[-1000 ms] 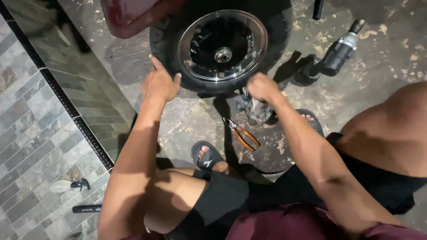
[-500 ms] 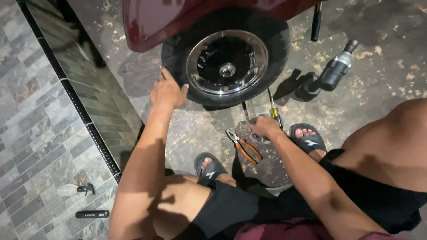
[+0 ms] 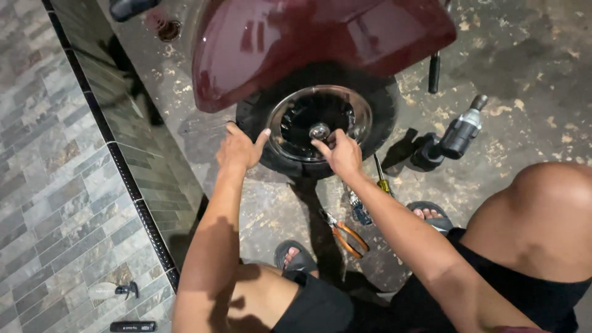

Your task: Cleaning the rim of a motorcycle wheel and performing maintenance using a cloth and pliers

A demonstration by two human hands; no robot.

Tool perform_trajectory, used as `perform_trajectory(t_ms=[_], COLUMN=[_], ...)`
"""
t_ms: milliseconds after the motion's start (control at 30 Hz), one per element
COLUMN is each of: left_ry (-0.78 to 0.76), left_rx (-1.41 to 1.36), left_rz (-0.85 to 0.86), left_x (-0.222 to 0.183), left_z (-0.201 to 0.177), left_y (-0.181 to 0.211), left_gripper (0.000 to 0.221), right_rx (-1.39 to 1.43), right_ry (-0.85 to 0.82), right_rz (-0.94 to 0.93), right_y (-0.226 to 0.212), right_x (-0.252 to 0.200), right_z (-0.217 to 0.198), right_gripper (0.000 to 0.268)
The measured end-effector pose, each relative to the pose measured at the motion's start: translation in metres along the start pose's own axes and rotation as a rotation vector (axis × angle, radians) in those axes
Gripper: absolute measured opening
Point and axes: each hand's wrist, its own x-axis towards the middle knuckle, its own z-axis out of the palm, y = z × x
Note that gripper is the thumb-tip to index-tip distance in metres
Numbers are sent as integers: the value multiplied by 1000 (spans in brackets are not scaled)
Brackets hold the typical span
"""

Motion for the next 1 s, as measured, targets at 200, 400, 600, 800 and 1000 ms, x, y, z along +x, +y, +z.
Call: perform_trajectory(t_ms=[200, 400, 600, 800, 1000], left_ry=[-11, -10, 6, -23, -41], left_rx=[-105, -147, -166, -174, -177], left_rz=[68, 83, 73, 91, 74], left_x=[13, 10, 20, -4, -6], left_z=[-18, -26, -16, -42, -45], left_y=[0, 20, 13, 25, 31], left_gripper=[111, 117, 121, 117, 117], right_rx=[-231, -258, -325, -321, -317], right_ry=[-52, -243, -255, -312, -329], right_rz=[92, 313, 300, 293, 301], right_y=[-20, -40, -41, -54, -50], right_x=[9, 21, 16, 19, 18], right_z=[1, -2, 0, -9, -4], right_gripper=[49, 66, 71, 72, 72])
